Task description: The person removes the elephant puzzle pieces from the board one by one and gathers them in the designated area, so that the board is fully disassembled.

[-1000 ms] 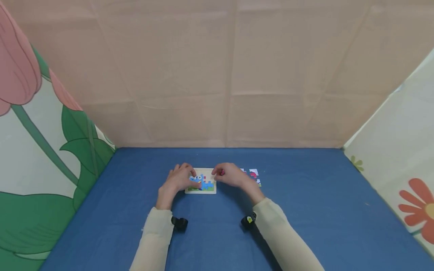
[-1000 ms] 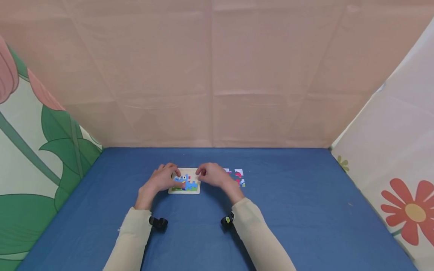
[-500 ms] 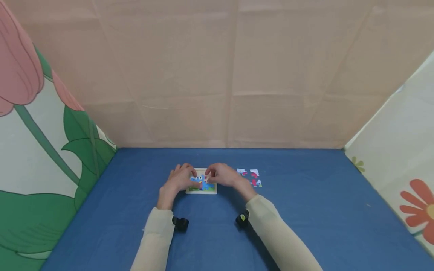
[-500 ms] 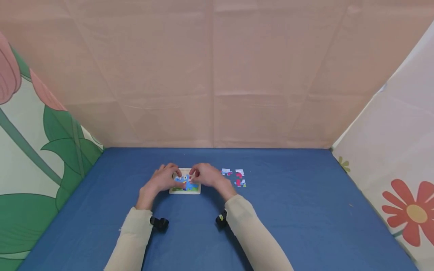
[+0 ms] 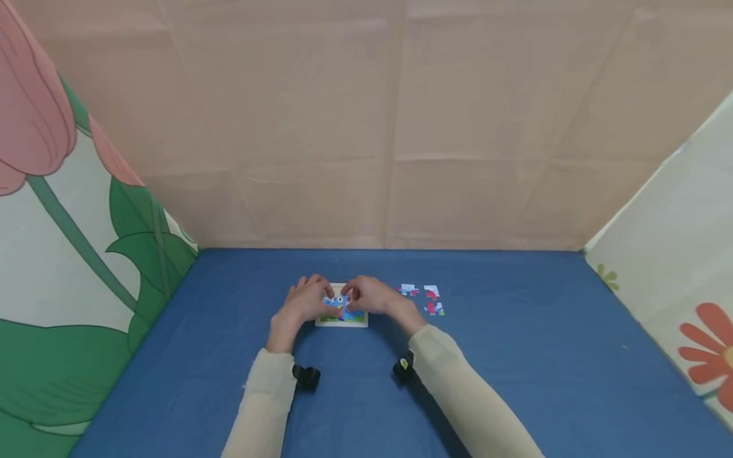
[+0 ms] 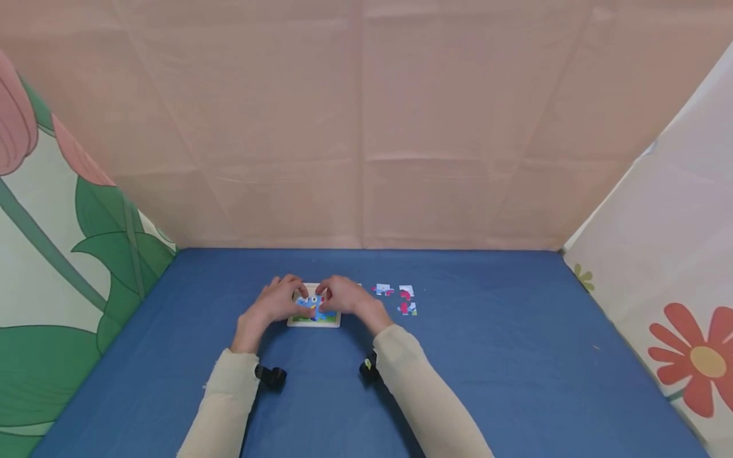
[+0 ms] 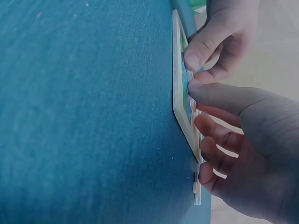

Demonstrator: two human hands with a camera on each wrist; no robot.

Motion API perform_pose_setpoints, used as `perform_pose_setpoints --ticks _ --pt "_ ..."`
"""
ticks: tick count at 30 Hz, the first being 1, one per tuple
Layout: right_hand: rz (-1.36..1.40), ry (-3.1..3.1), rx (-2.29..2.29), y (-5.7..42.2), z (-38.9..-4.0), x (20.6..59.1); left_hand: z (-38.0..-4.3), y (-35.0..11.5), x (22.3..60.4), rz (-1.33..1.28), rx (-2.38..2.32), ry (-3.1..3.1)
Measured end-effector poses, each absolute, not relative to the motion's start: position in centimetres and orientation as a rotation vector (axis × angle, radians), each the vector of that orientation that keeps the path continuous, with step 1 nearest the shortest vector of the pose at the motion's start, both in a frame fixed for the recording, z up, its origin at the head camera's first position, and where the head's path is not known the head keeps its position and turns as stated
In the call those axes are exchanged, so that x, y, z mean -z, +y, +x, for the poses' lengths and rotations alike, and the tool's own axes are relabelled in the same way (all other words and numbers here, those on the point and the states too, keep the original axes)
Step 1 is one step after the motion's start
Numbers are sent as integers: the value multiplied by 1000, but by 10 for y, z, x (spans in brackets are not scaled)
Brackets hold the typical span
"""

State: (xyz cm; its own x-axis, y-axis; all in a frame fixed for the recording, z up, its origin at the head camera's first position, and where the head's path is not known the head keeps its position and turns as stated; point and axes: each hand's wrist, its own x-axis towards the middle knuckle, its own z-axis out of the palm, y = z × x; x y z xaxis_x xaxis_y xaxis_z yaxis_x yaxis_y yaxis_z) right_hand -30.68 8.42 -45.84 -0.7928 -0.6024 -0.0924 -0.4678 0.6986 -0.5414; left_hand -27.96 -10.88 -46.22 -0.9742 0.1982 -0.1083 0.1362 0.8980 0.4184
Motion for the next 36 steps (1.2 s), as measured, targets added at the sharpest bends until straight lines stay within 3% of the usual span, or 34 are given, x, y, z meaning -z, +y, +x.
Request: perform_pose_setpoints --ticks 36 --pt "-796 2683 1038 83 -296 458 -279 -106 461 209 -652 2904"
